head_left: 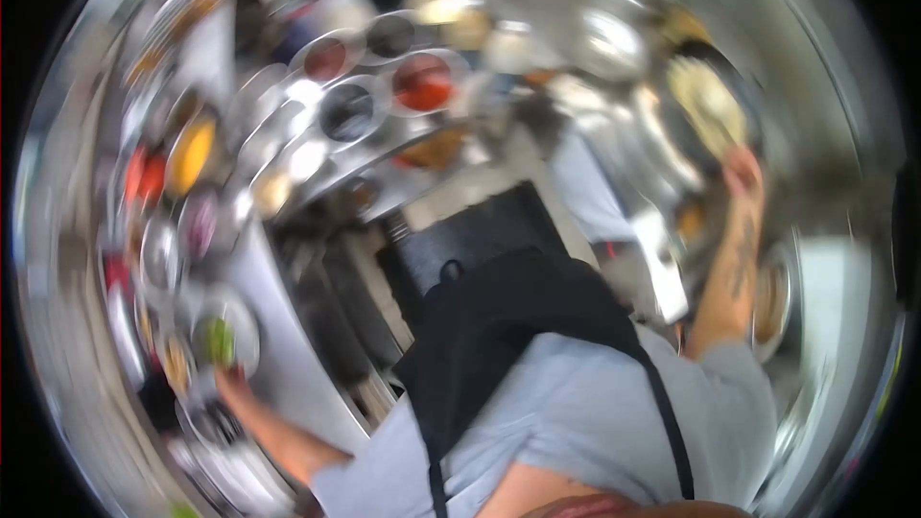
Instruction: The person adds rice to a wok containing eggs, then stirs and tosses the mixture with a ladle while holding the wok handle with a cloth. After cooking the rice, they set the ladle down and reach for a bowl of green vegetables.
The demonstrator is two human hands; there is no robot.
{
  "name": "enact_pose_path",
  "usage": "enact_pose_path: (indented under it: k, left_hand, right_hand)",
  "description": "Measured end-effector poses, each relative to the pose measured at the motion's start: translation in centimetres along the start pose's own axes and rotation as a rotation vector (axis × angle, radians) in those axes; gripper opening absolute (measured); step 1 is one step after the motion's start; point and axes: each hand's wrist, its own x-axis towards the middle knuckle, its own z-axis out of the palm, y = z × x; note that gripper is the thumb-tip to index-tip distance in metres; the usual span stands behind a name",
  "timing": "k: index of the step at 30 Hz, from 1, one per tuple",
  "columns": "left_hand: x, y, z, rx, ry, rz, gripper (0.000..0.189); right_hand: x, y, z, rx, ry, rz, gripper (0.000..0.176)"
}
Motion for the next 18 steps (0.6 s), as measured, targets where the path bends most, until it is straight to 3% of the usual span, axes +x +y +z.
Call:
enact_pose_path:
  k: [1, 2, 3, 4, 5, 6, 8, 10, 11, 13, 14, 15, 17, 18]
  left_hand:
    - [-5.0, 2.8, 3.7, 0.063, -0.01, 0.142, 0.055]
    - [-4.4, 3.8, 4.2, -0.056, 0.061, 0.075, 0.052]
    - [-5.7, 5.2, 5.1, -0.018, -0.104, 0.126, 0.05]
    - [-5.2, 5.5, 4.6, 0.017, -0.232, 0.209, 0.044]
    - [-4.4, 6.7, 6.5, -0.105, -0.112, 0.108, 0.038]
    - [-3.9, 7.7, 8.4, -0.221, 0.023, 0.004, 0.031]
    - [-3.3, 8.4, 14.0, -0.175, -0.055, 0.04, 0.034]
    - [-7.9, 8.5, 21.4, -0.115, -0.485, 0.279, 0.031]
    - [-6.5, 8.4, 24.0, -0.158, -0.527, 0.179, 0.027]
    - [-1.9, 6.6, 28.7, -0.237, -0.752, 0.104, 0.029]
    - [-6.3, 7.0, 34.0, -0.223, -0.772, 0.085, 0.026]
    - [-11.6, 8.0, 39.8, -0.205, -0.79, 0.067, 0.023]
    - [-12.2, 6.4, 46.6, -0.191, -0.775, -0.098, 0.023]
    - [-14.4, 5.9, 50.5, -0.173, -0.808, -0.131, 0.024]
  right_hand:
    - [-0.7, -1.5, 0.9, 0.075, -0.211, 0.158, 0.017]
    - [-1.7, -3.1, 2.5, 0.109, -0.403, 0.314, 0.009]
    - [-4.7, -3.8, 6.0, -0.032, 0.08, 0.3, 0.013]
    - [-7.1, -3.7, 9.0, -0.366, 0.323, 0.108, 0.006]
    - [-9.4, -3.4, 10.8, -0.489, 0.482, 0.016, 0.029]
    - [-9.7, -3.5, 9.4, -0.65, 0.45, 0.071, 0.056]
    - [-9.4, -1.0, 6.0, -1.045, 0.547, -0.012, 0.067]
    - [-9.0, 0.2, 2.0, -1.341, 0.573, 0.012, 0.067]
    - [-9.3, -0.7, 2.5, -1.393, 0.545, 0.13, 0.065]
    - [-10.4, -2.9, 4.5, -1.368, 0.534, 0.144, 0.062]
    - [-10.8, -3.8, 4.6, -1.36, 0.525, 0.145, 0.06]
    - [-11.0, -3.4, 2.9, -1.511, 0.535, 0.019, 0.059]
    - [-11.0, -2.1, -0.7, -1.806, 0.553, -0.252, 0.058]
    - [-11.7, -1.9, 0.0, -1.742, 0.551, -0.258, 0.056]
